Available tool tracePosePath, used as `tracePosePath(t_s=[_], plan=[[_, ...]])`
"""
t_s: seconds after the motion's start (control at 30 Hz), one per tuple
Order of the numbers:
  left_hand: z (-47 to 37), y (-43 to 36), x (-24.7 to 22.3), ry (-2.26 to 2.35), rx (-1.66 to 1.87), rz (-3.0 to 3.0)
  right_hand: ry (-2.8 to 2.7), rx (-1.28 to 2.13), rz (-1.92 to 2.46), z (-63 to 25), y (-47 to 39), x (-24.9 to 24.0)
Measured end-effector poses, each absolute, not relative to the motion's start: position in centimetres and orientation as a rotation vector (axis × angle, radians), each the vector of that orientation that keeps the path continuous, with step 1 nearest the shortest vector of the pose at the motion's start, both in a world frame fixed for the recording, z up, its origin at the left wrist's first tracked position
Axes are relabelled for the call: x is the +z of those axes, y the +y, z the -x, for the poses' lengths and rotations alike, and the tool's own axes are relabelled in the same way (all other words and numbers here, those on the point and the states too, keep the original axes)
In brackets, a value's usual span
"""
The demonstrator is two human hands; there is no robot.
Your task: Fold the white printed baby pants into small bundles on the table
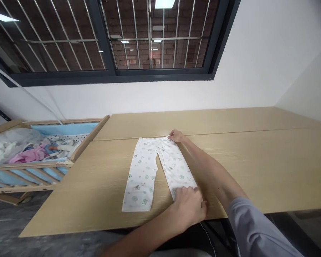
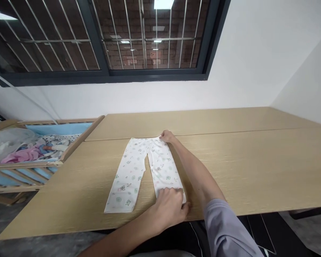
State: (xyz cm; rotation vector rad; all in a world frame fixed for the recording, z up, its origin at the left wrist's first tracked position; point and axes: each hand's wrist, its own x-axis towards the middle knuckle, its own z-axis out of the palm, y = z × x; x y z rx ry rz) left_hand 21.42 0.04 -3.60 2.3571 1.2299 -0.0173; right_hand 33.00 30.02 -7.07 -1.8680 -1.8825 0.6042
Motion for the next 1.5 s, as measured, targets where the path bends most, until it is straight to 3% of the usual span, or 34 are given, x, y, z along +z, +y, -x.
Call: tracePosePath(t_s=[0.13, 0.3, 0.47, 0.63, 0.87, 1.07, 1.2, 1.37, 1.5], plan=[[-21.5, 0.0, -3.7, 1.164, -0.005, -2.383, -1.867, 0.608, 1.865, -32.7, 29.9, -6.6], [-19.8, -0.3, -2.7, 1.198, 0.302, -2.209, -1.815, 0.642, 1.843, -31.9, 29.5, -4.5], [-15.1, -1.7, -1.3, 1.185, 0.728, -1.834, -1.760, 0.673, 1.765, -29.0, 29.2, -1.9], [-8.4, -4.1, -2.1, 1.437, 0.893, -1.593, -1.742, 0.638, 1.691, -23.3, 29.1, -1.1], [-1.3, -5.9, -5.6, 1.984, 0.705, -1.616, -1.849, 0.558, 1.671, -15.4, 28.4, -3.3], [-0.5, -6.0, -7.0, 2.194, 0.419, -1.797, -1.947, 0.517, 1.704, -12.9, 27.7, -4.7], [-1.1, -6.7, -6.9, 2.401, 0.472, -1.930, -2.005, 0.479, 1.641, -13.0, 26.6, -4.2], [-2.4, -8.2, -7.5, 2.081, 1.103, -2.494, -2.318, 0.515, 1.100, -14.0, 20.1, -2.6], [-3.4, -9.1, -9.6, 1.990, 1.022, -2.708, -2.726, 0.595, 0.539, -15.3, 11.4, -2.6]])
